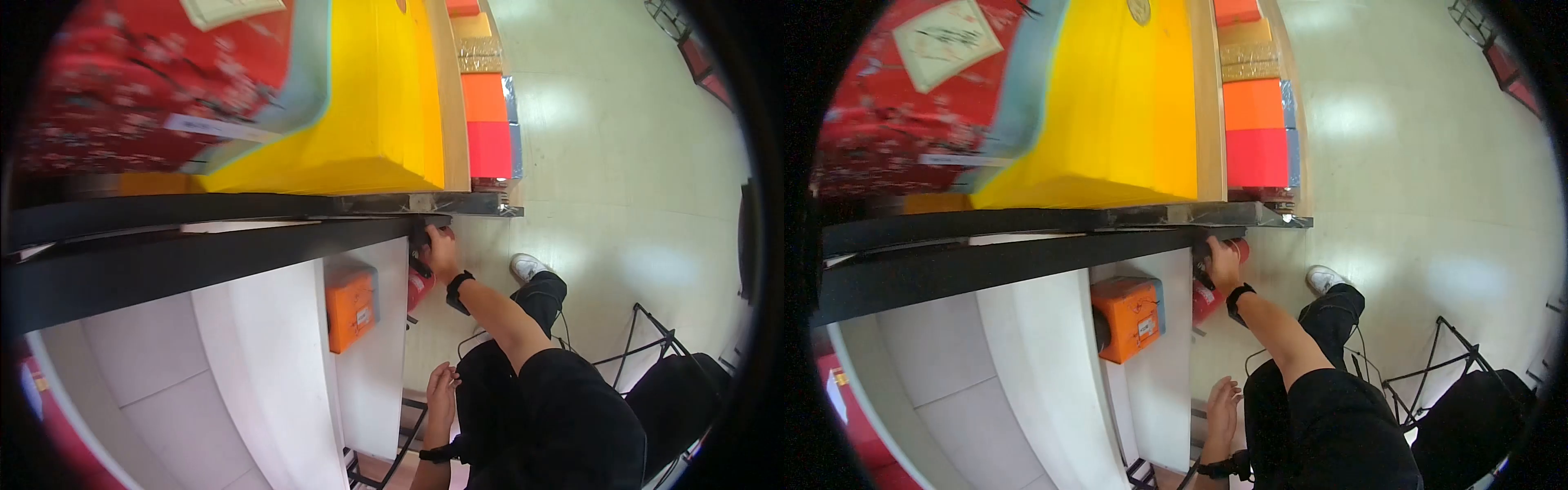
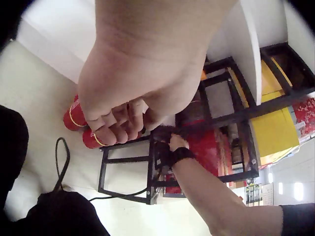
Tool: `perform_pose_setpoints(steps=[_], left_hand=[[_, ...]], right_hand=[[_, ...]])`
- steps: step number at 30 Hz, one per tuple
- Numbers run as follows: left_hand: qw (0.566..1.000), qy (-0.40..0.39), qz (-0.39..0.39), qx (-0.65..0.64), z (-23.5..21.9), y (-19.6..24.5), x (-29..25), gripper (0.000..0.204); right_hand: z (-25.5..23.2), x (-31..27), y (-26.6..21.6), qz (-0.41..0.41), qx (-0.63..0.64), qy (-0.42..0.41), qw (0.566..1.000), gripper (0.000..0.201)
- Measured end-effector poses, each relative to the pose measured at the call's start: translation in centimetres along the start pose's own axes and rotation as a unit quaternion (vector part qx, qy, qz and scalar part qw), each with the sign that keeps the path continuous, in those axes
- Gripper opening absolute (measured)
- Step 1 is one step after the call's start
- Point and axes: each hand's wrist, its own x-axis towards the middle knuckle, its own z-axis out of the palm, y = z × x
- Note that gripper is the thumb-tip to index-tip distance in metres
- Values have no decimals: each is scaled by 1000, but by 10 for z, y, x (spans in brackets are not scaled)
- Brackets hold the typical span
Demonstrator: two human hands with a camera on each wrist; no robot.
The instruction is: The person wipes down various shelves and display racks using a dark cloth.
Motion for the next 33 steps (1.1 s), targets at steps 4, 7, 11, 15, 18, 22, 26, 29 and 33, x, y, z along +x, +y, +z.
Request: perform_pose_setpoints(steps=[4,7,11,15,18,22,26,29,33], left_hand=[[1000,-14,9,26,17,34,-46,26],[999,-33,20,34,27,51,-78,26],[997,-30,38,56,29,64,-107,27],[997,-3,66,36,22,71,-131,27],[996,16,91,3,20,79,-135,26],[991,40,125,-35,28,86,-147,26],[984,59,158,-57,33,88,-147,24],[976,86,187,-67,32,90,-141,24],[959,126,226,-116,26,86,-146,27]], right_hand=[[-54,-9,-90,-70,37,27,997,41],[-87,-16,-152,-126,91,33,987,40],[-112,-22,-213,-155,136,37,978,37],[-142,-31,-264,-198,131,43,971,35],[-161,-24,-299,-245,137,39,959,35],[-205,-20,-360,-321,154,12,934,36],[-239,-14,-420,-392,175,-14,903,36],[-261,-4,-469,-467,197,-3,862,34],[-285,7,-546,-534,239,22,811,31]])
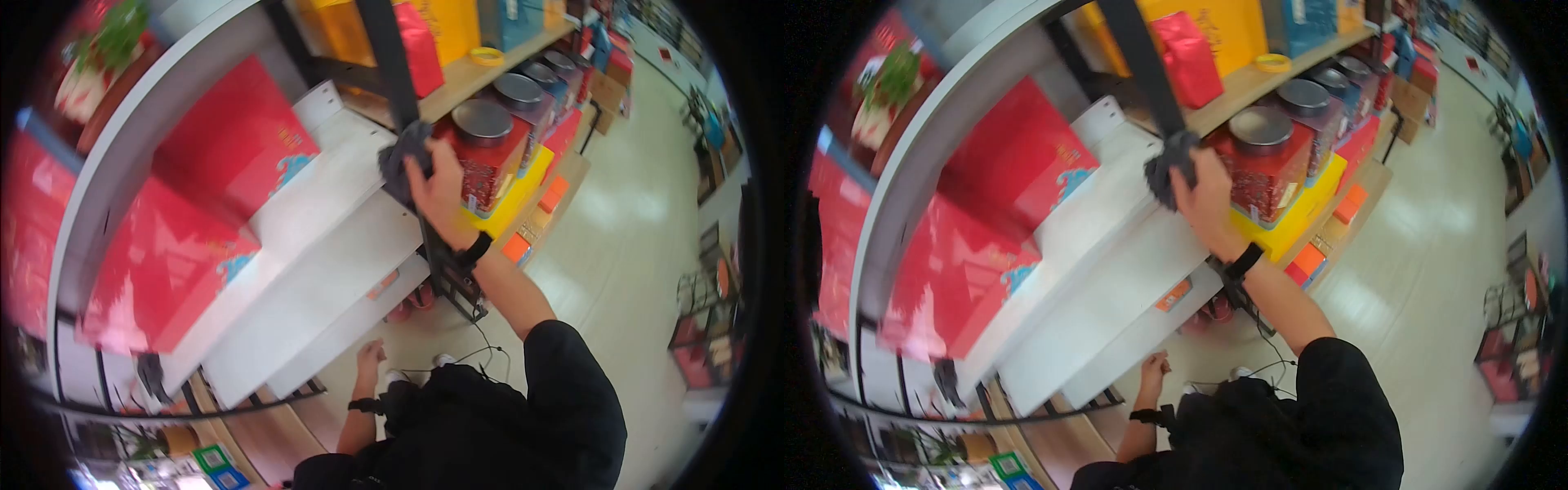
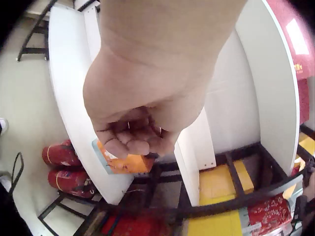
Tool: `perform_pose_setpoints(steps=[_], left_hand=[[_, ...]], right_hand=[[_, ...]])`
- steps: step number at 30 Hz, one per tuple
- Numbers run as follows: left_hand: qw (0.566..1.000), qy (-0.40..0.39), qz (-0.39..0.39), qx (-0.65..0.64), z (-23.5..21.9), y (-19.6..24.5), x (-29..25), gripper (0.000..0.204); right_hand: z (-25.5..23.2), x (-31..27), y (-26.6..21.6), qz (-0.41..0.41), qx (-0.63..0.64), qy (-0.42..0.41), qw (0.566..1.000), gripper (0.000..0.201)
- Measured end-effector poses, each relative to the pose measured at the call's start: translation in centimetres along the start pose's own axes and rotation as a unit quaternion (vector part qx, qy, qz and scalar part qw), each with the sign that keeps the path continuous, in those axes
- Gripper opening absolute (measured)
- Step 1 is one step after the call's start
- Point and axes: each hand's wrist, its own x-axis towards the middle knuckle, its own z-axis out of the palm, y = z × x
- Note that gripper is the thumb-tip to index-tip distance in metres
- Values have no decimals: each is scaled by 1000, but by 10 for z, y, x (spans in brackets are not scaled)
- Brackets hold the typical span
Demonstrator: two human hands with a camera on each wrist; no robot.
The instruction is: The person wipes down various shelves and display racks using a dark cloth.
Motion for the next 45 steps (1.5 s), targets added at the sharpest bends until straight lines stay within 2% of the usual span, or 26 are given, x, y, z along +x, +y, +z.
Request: perform_pose_setpoints(steps=[1,3,5,9,11,12,13,15,16,19,20,23,24,27,29,30,31,33,35,37,38,40,43,45], left_hand=[[1000,10,7,-16,-6,-4,1,28],[994,67,3,-88,-17,-13,-2,32],[982,111,-9,-155,-31,-23,-9,34],[936,177,37,-301,-64,-66,-25,28],[875,328,32,-354,-51,-55,-43,20],[837,399,29,-373,-46,-51,-52,17],[843,382,18,-378,-49,-59,-57,16],[855,347,-3,-386,-66,-78,-71,15],[852,332,-39,-403,-74,-84,-81,16],[860,345,-20,-375,-80,-109,-90,17],[861,357,24,-362,-76,-108,-92,20],[813,441,7,-380,-63,-93,-102,17],[854,363,12,-372,-80,-113,-104,13],[854,331,-39,-399,-94,-122,-106,18],[839,393,16,-376,-82,-118,-98,15],[828,424,44,-366,-78,-114,-96,15],[823,426,39,-374,-77,-108,-96,14],[809,436,29,-393,-80,-99,-100,13],[825,382,18,-416,-92,-113,-106,12],[826,352,18,-439,-119,-130,-127,12],[794,419,25,-439,-122,-129,-135,13],[719,543,33,-432,-121,-120,-142,19],[748,457,16,-480,-155,-148,-186,19],[730,464,-4,-502,-178,-180,-205,18]], right_hand=[[3,18,-3,-27,6,13,1000,30],[2,55,-23,-21,-4,17,1000,28],[6,93,-29,-97,-26,57,993,22],[7,184,-42,-169,-62,69,981,38],[-7,206,-111,-171,75,6,982,35],[-4,210,-113,-160,58,11,985,37],[-4,214,-104,-150,39,17,988,40],[4,234,-54,-197,-25,65,978,48],[1,229,-44,-177,1,28,984,53],[-8,209,-26,-201,-19,23,979,51],[-9,199,-23,-173,-35,4,984,50],[-23,168,-15,-111,-81,-67,988,47],[-28,154,-10,-105,-91,-100,985,46],[-49,101,5,-57,-83,-202,974,40],[-63,52,20,10,-50,-244,969,37],[-70,24,25,9,-33,-255,966,35],[-77,-4,28,7,-17,-266,964,32],[-92,-59,28,139,30,-326,934,31],[-97,-114,41,182,64,-370,909,30],[-98,-162,64,304,37,-469,828,30],[-93,-187,73,278,35,-487,827,30],[-69,-221,54,243,29,-531,811,30],[-21,-248,-16,209,17,-600,772,32],[17,-263,-68,180,16,-634,752,34]])
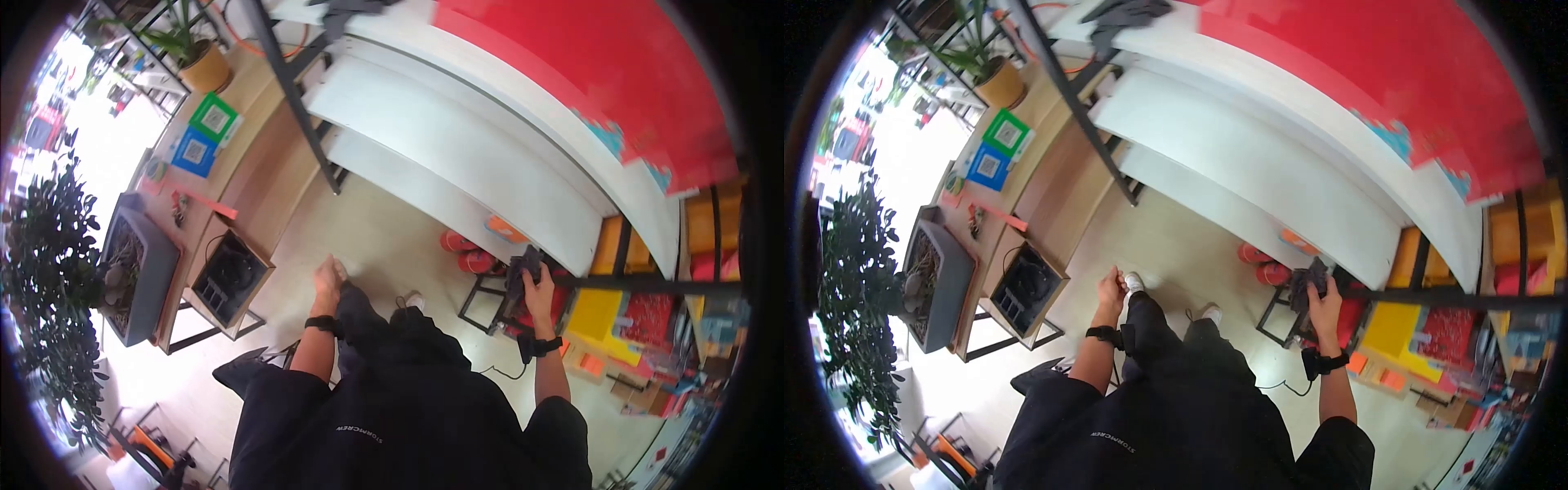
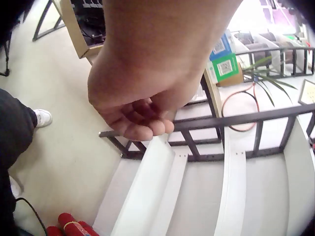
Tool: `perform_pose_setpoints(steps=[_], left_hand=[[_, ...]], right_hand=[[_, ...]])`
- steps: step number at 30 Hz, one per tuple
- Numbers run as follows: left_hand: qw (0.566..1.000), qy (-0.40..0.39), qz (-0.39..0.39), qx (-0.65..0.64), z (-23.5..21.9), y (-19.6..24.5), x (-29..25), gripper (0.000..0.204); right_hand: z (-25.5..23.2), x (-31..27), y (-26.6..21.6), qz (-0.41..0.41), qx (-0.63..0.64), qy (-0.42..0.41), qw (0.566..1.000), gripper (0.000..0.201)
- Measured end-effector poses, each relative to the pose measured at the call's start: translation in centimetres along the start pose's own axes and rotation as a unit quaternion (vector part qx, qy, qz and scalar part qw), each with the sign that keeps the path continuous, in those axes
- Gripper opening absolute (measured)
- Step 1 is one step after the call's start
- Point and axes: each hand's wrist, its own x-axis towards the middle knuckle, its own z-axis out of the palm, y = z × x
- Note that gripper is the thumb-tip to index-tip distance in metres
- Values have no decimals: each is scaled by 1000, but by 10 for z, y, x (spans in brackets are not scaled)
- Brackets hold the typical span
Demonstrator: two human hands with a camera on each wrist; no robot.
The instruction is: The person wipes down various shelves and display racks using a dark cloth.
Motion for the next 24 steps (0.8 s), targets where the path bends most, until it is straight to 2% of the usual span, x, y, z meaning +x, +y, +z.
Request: perform_pose_setpoints(steps=[1,4,6,9,11,14,17,20,21,22,23,24], left_hand=[[1000,9,-1,-19,-11,4,4,18],[998,41,9,-47,-37,18,14,19],[996,68,10,-52,-59,27,26,21],[992,91,6,-84,-94,43,42,30],[990,100,-3,-103,-117,56,48,33],[986,114,-7,-123,-144,75,54,33],[985,125,1,-123,-168,87,58,31],[985,129,6,-112,-186,97,54,30],[985,135,0,-108,-192,98,54,30],[985,140,-8,-99,-198,100,53,31],[983,149,-11,-103,-201,101,53,31],[982,157,-18,-103,-205,101,50,31]], right_hand=[[22,17,1,-32,-7,-16,999,36],[85,49,-80,-182,-36,-50,981,36],[131,71,-122,-169,-23,-118,978,34],[199,113,-184,-220,-21,-152,963,34],[248,151,-211,-290,-27,-125,948,34],[319,200,-259,-347,-64,-82,932,38],[390,229,-310,-330,-106,-81,935,41],[454,257,-332,-350,-147,-95,920,43],[474,260,-329,-324,-161,-111,926,43],[488,265,-320,-353,-164,-120,913,42],[490,254,-324,-348,-181,-84,916,41],[494,250,-317,-370,-175,-26,912,30]])
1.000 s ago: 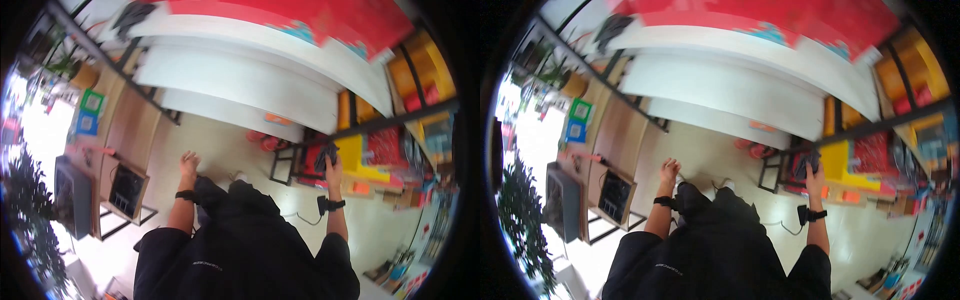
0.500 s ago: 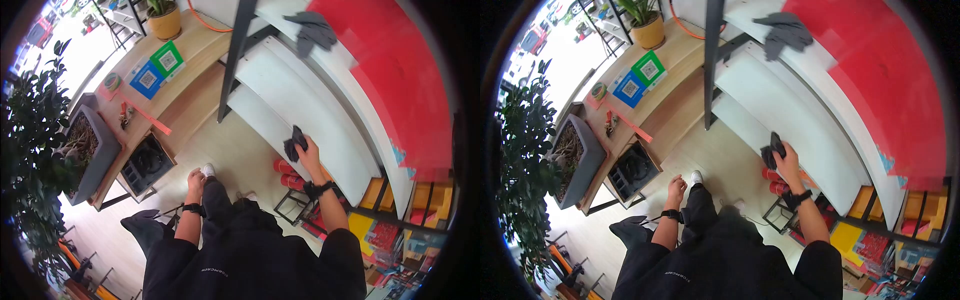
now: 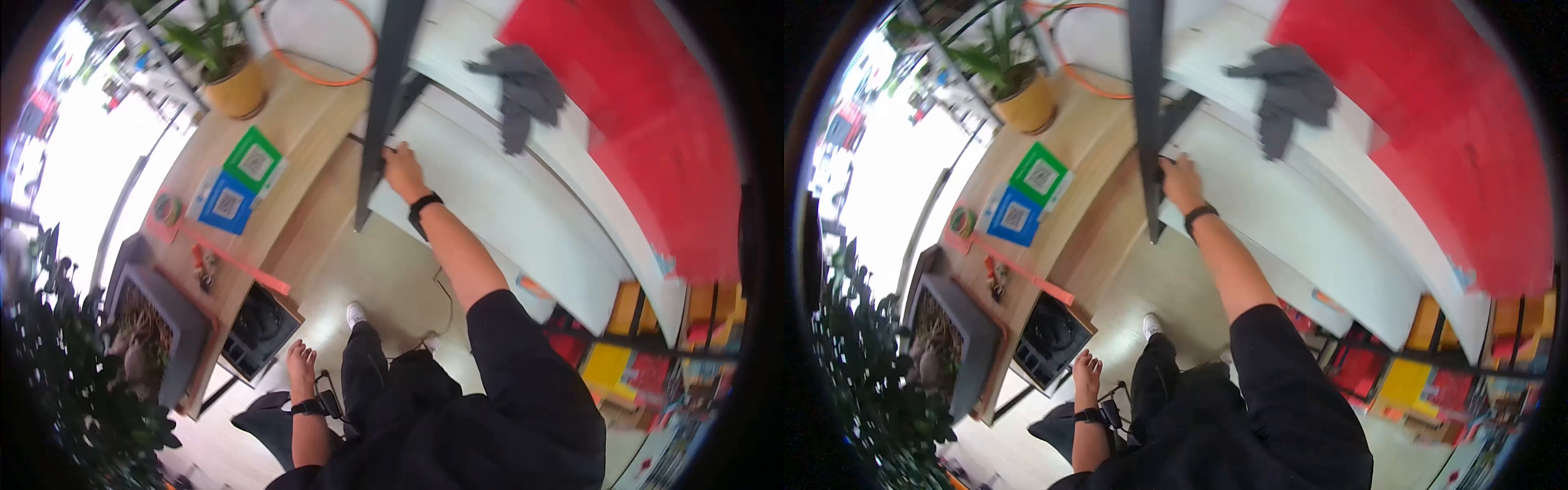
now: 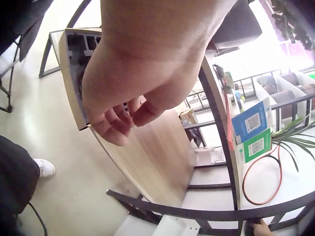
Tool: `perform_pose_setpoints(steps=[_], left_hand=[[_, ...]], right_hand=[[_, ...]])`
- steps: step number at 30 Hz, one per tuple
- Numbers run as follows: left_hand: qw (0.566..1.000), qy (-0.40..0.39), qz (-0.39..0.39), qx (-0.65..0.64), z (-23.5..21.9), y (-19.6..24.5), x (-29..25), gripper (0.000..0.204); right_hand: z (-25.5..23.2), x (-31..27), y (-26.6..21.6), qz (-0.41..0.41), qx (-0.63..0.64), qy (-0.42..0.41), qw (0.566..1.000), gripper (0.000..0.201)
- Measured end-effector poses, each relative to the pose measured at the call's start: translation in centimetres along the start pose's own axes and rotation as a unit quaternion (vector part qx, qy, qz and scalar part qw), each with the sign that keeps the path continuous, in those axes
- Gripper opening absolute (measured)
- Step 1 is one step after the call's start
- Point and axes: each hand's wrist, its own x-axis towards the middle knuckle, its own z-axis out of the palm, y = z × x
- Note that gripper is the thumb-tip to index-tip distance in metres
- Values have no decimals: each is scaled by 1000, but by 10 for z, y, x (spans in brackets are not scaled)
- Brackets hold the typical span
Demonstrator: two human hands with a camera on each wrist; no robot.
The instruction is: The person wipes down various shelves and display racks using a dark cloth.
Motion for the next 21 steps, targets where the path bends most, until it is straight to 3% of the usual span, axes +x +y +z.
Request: perform_pose_setpoints(steps=[1,5,8,12,16,20,21], left_hand=[[1000,-3,-3,15,-6,-3,2,34],[996,-14,-42,72,1,-12,7,42],[991,-56,-42,115,30,-21,9,41],[978,-111,-27,177,101,-38,-25,43],[941,-215,-22,261,156,-81,-56,33],[916,-254,-36,307,192,-136,-94,33],[910,-264,-47,316,197,-149,-103,41]], right_hand=[[-29,-5,-10,33,41,-49,997,33],[-65,-58,30,94,17,-61,994,37],[-119,-126,72,129,0,-72,989,39],[-175,-220,140,208,-23,-46,977,39],[-234,-318,203,271,-66,23,960,34],[-294,-404,255,358,-157,9,920,29],[-310,-422,266,380,-171,-1,909,28]])
